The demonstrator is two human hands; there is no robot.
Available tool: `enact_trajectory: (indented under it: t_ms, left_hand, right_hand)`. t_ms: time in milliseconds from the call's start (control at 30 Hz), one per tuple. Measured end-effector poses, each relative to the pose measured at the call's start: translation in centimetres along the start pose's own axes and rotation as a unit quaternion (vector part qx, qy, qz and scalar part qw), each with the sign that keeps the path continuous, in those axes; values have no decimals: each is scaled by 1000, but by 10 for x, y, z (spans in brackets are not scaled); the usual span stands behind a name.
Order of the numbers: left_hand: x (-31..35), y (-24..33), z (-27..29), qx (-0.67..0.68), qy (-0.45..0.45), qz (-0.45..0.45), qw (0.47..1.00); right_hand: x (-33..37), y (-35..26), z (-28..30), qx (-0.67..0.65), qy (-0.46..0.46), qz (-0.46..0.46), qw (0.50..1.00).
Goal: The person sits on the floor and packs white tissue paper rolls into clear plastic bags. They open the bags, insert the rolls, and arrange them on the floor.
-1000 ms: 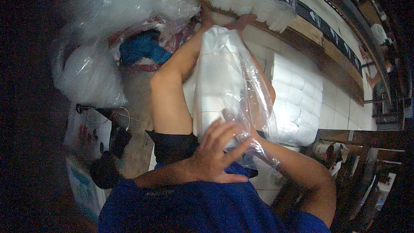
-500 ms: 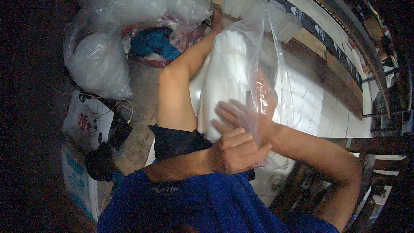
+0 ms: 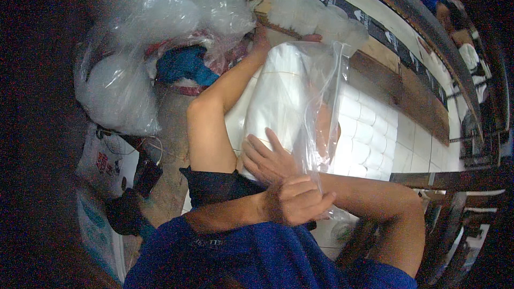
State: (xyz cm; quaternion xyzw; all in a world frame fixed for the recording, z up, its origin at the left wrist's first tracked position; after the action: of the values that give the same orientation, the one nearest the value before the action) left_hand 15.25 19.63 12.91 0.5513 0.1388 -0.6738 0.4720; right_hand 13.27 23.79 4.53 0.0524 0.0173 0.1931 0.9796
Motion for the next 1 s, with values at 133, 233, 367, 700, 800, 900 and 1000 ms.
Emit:
enact_trajectory:
  t_ms: [133, 233, 367, 700, 800, 900, 1000]
  left_hand:
    - [6, -9, 9, -2, 13, 23, 1000]
    - [-1, -13, 34, 47, -7, 58, 997]
    - [20, -30, 69, 62, 18, 75, 995]
    - [198, -227, 20, 394, 204, 698, 562]
    - [200, -229, 15, 410, 157, 685, 581]
    - [196, -224, 10, 412, 133, 678, 594]
    - [185, -221, -1, 415, 127, 672, 600]
  right_hand:
    - [-19, 6, -7, -6, -14, 6, 1000]
    - [-21, 27, -5, -95, -103, 83, 987]
    - [6, 74, 73, -390, -193, 50, 899]
    - [98, 114, -35, -681, 384, -498, 375]
    - [59, 73, -76, -726, 312, -516, 332]
    - [38, 73, -94, -731, 305, -507, 340]
    - [29, 77, -103, -730, 307, -502, 348]
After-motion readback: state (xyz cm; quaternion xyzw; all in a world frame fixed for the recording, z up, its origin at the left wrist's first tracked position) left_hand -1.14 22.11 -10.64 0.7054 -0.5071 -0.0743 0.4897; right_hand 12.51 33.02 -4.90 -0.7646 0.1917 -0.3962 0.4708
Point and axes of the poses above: each hand's wrist, its own x-axis away from the middle knuckle, its own z-axis out of the back of the hand, y = z × x, the point moved 4 cm from there along -x, towards the middle knuckle
